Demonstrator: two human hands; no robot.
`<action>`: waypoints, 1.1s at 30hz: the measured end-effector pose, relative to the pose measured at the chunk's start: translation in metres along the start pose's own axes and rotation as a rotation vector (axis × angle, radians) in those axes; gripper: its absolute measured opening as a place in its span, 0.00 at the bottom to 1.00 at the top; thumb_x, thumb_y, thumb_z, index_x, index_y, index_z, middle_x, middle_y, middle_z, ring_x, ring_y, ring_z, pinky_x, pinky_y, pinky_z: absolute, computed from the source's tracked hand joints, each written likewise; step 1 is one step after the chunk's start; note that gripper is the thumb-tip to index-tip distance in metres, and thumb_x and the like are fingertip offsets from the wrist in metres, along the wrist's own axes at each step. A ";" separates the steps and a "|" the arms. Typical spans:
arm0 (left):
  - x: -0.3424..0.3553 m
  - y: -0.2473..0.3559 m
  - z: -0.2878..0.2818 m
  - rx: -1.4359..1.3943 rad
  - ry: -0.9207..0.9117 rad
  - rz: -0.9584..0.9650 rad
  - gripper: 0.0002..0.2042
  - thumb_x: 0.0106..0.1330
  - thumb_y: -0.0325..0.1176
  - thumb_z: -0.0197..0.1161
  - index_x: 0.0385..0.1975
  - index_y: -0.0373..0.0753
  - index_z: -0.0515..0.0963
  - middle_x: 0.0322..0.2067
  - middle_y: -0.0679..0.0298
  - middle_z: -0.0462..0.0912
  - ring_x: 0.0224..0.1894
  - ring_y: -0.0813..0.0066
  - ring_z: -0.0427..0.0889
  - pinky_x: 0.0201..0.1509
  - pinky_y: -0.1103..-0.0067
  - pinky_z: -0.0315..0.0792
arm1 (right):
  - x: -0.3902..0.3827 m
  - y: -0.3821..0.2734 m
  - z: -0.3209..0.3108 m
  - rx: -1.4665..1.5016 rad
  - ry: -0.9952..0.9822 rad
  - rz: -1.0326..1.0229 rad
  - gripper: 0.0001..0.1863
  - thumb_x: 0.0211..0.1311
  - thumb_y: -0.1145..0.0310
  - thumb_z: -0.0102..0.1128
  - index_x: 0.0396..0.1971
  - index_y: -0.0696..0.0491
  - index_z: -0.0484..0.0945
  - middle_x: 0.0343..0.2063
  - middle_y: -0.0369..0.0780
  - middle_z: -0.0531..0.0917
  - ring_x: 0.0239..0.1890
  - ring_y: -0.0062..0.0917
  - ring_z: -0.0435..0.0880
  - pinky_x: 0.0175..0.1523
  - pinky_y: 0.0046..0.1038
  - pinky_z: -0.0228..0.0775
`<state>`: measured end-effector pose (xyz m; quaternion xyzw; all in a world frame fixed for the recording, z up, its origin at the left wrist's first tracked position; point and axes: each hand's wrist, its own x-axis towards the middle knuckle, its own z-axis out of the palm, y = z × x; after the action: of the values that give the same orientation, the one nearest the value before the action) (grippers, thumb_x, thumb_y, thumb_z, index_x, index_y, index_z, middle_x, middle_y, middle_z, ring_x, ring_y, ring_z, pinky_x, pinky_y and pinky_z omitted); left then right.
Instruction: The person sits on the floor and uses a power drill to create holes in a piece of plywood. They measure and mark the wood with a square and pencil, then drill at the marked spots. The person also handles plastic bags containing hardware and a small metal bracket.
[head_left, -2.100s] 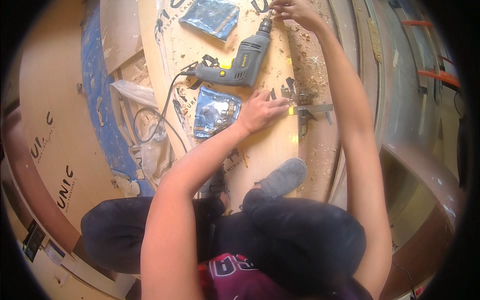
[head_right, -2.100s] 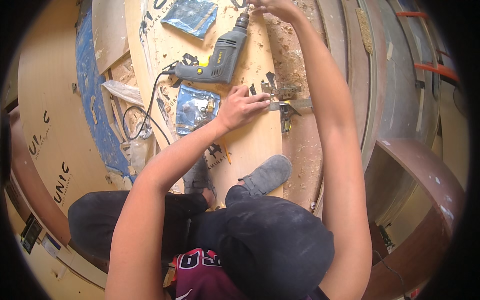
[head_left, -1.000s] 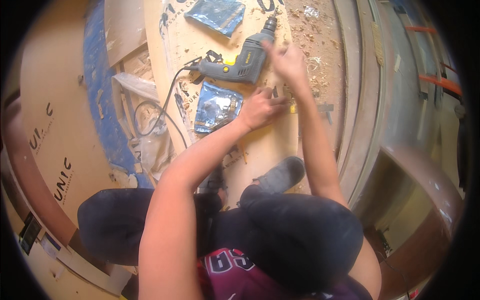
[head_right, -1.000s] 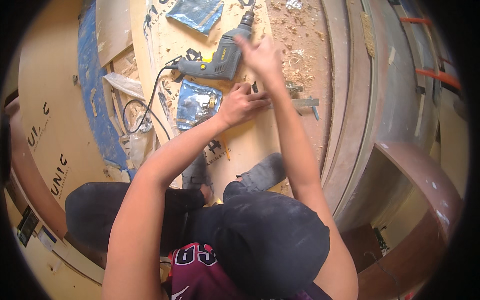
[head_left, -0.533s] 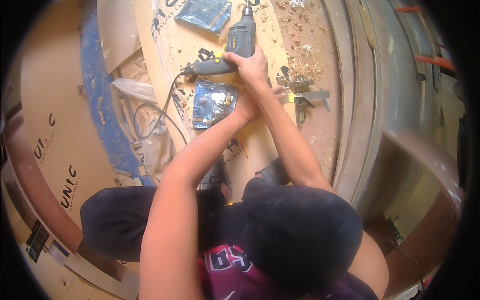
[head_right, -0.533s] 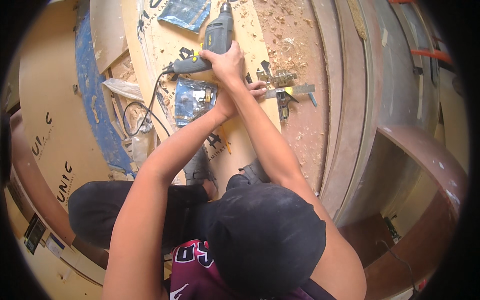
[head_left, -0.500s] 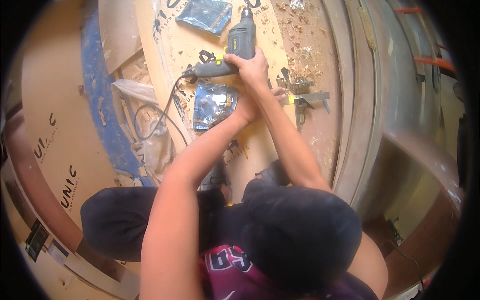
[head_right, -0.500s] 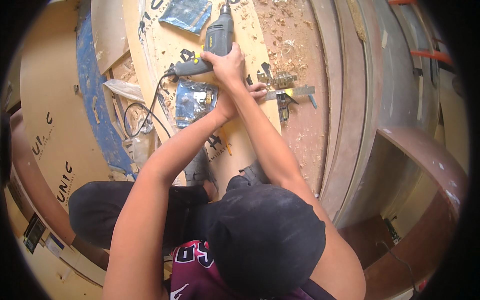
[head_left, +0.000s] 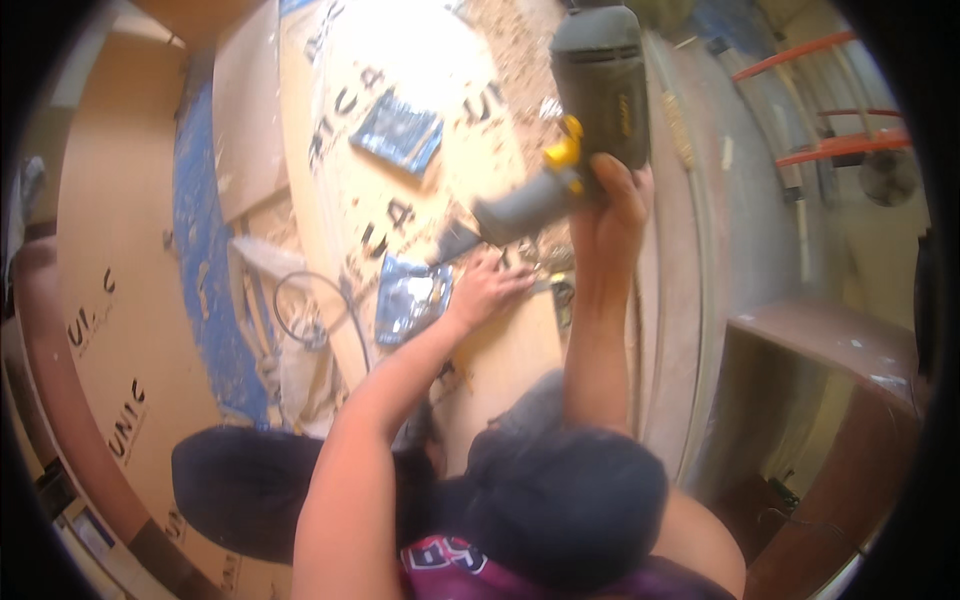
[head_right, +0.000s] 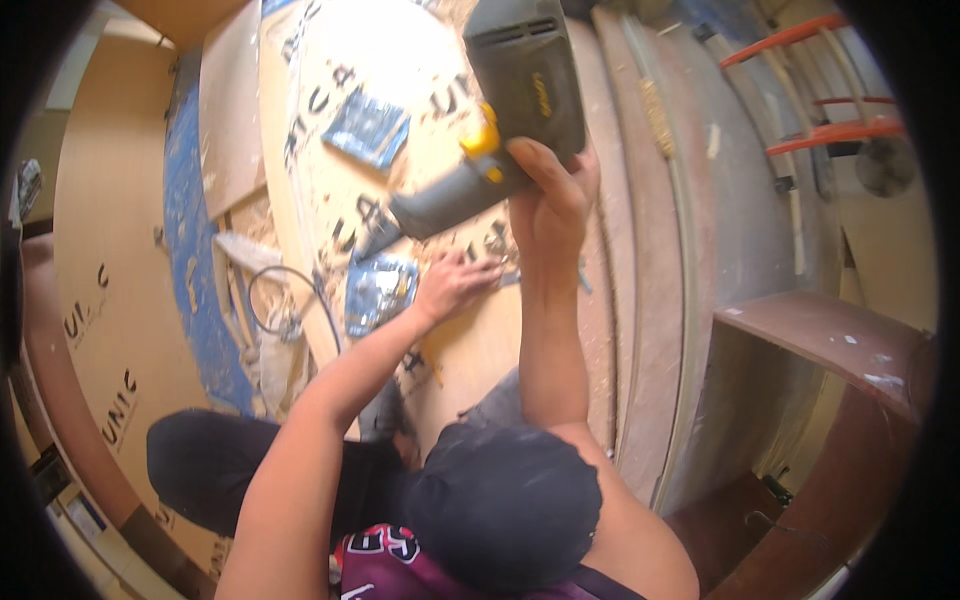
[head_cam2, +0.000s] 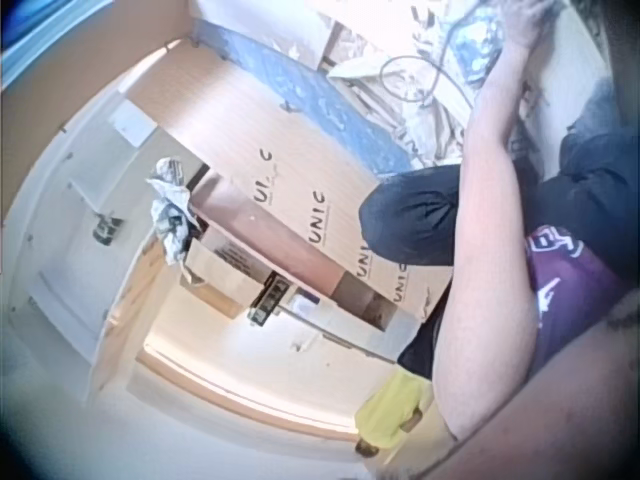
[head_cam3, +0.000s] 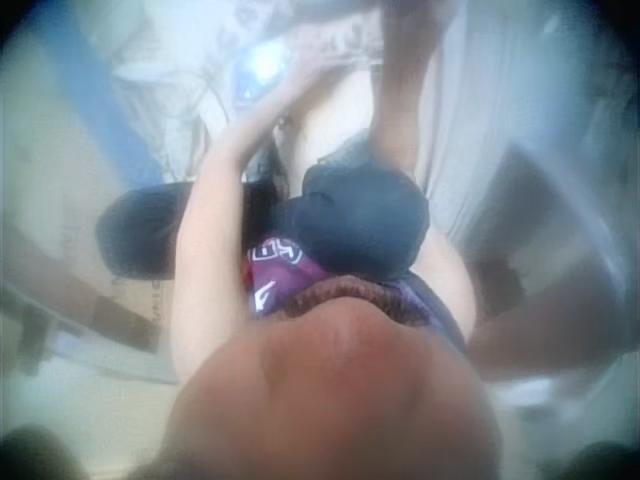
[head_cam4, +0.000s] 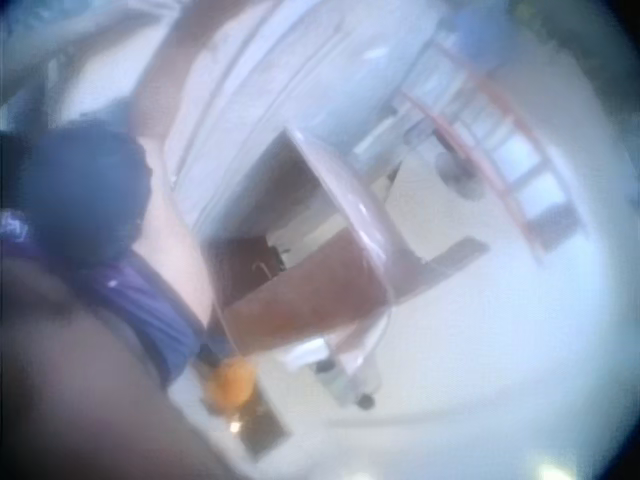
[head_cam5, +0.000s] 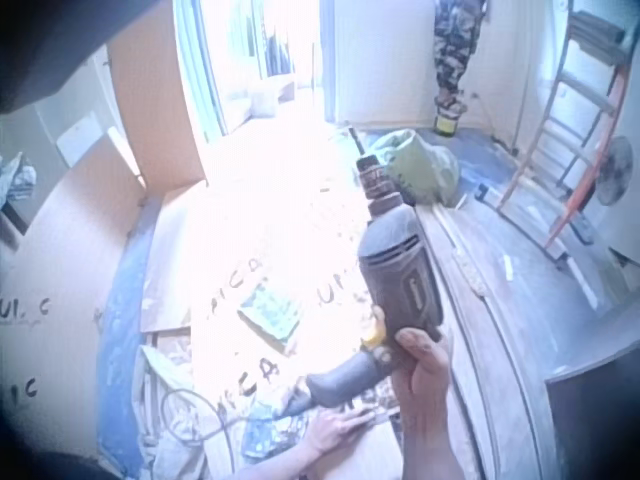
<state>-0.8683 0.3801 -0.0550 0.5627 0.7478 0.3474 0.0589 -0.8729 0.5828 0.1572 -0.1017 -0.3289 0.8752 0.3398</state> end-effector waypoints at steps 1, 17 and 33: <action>-0.006 -0.005 0.004 0.004 -0.043 -0.024 0.12 0.66 0.41 0.72 0.50 0.57 0.89 0.51 0.75 0.90 0.41 0.66 0.79 0.56 0.66 0.68 | 0.005 -0.017 -0.013 0.026 -0.036 -0.002 0.29 0.65 0.81 0.64 0.66 0.66 0.70 0.59 0.51 0.83 0.61 0.40 0.85 0.66 0.44 0.78; 0.005 0.002 0.009 0.005 -0.048 0.019 0.16 0.65 0.39 0.72 0.53 0.57 0.89 0.58 0.80 0.87 0.46 0.66 0.78 0.56 0.68 0.70 | -0.090 -0.124 -0.083 0.400 -0.036 0.118 0.35 0.74 0.51 0.63 0.64 0.68 0.70 0.46 0.54 0.81 0.44 0.36 0.86 0.48 0.45 0.87; 0.010 0.003 0.002 0.067 -0.008 0.007 0.09 0.67 0.42 0.72 0.45 0.57 0.91 0.54 0.86 0.89 0.41 0.72 0.76 0.54 0.74 0.69 | -0.161 -0.172 -0.078 -0.990 0.176 0.525 0.38 0.57 0.69 0.74 0.67 0.67 0.71 0.43 0.54 0.88 0.38 0.38 0.91 0.38 0.31 0.83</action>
<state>-0.8686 0.3899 -0.0523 0.5683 0.7569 0.3200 0.0417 -0.6302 0.6106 0.2016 -0.3997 -0.6344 0.6599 0.0487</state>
